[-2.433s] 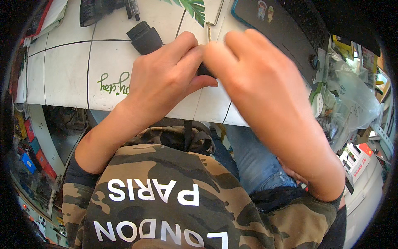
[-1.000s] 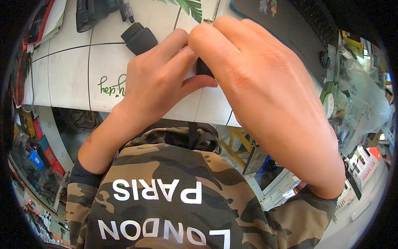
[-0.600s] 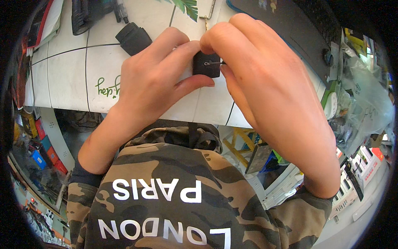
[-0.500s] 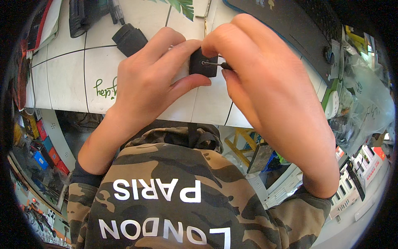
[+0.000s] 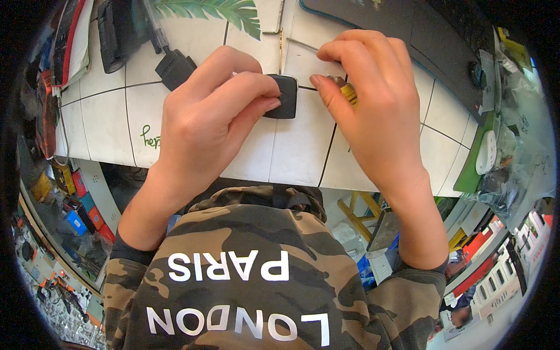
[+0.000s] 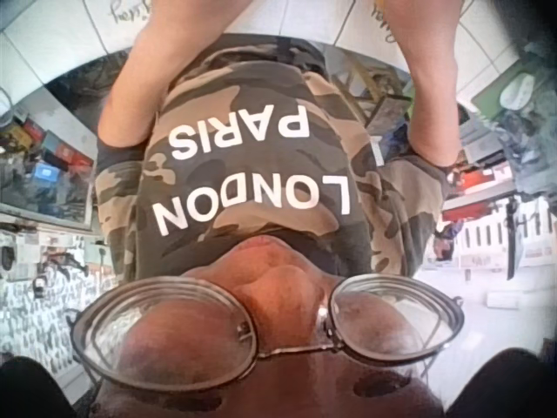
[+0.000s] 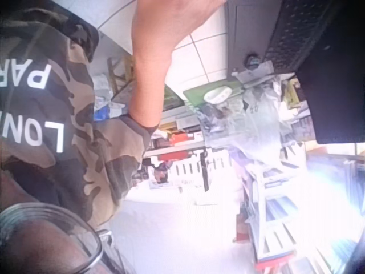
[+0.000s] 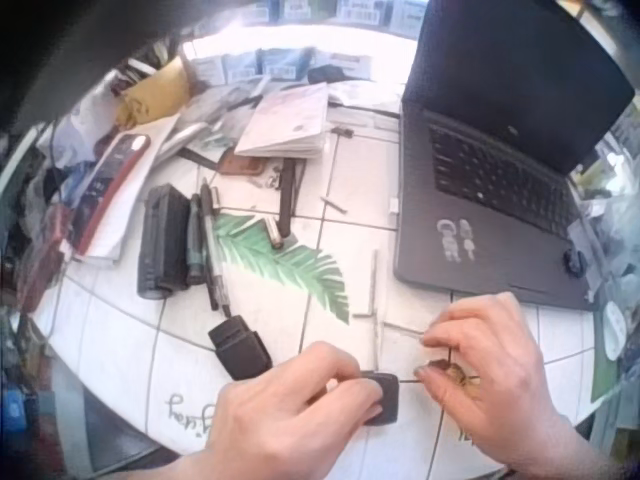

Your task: The person uses a yellow-handled screwdriver to pry open a black car key fob, then removes the internal circuit board and battery. They continue to separate the fob casing and extract the metal key blade, leaving the components separated on the counter.

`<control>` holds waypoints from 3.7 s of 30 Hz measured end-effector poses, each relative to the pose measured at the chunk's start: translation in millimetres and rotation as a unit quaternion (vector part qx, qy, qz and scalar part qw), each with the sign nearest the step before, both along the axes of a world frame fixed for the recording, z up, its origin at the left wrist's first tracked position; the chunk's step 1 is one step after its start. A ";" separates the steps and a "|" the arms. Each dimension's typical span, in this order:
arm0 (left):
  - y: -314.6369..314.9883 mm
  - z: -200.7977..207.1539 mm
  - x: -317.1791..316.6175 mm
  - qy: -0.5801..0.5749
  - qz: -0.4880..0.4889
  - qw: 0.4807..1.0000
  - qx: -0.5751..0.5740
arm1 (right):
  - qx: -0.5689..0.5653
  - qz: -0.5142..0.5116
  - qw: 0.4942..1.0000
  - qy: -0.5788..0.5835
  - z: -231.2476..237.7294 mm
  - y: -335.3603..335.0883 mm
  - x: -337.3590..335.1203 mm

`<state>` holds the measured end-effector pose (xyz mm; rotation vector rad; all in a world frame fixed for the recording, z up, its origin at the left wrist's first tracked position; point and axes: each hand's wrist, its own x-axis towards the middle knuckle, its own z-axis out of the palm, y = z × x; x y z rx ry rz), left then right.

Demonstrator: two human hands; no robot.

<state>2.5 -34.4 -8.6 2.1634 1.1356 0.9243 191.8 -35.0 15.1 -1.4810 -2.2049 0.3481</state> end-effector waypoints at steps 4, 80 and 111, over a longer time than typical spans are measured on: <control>3.7 7.7 1.1 0.089 -0.023 0.996 0.014 | -0.022 0.049 0.999 -0.007 7.4 -8.0 -1.1; 37.5 16.4 -12.0 -0.050 -0.026 0.997 0.060 | -0.339 -0.093 0.644 0.679 18.1 12.8 -54.2; 47.2 11.6 -23.6 -0.396 -0.101 0.851 -0.329 | -0.066 -0.178 0.979 0.068 13.6 -41.7 -3.9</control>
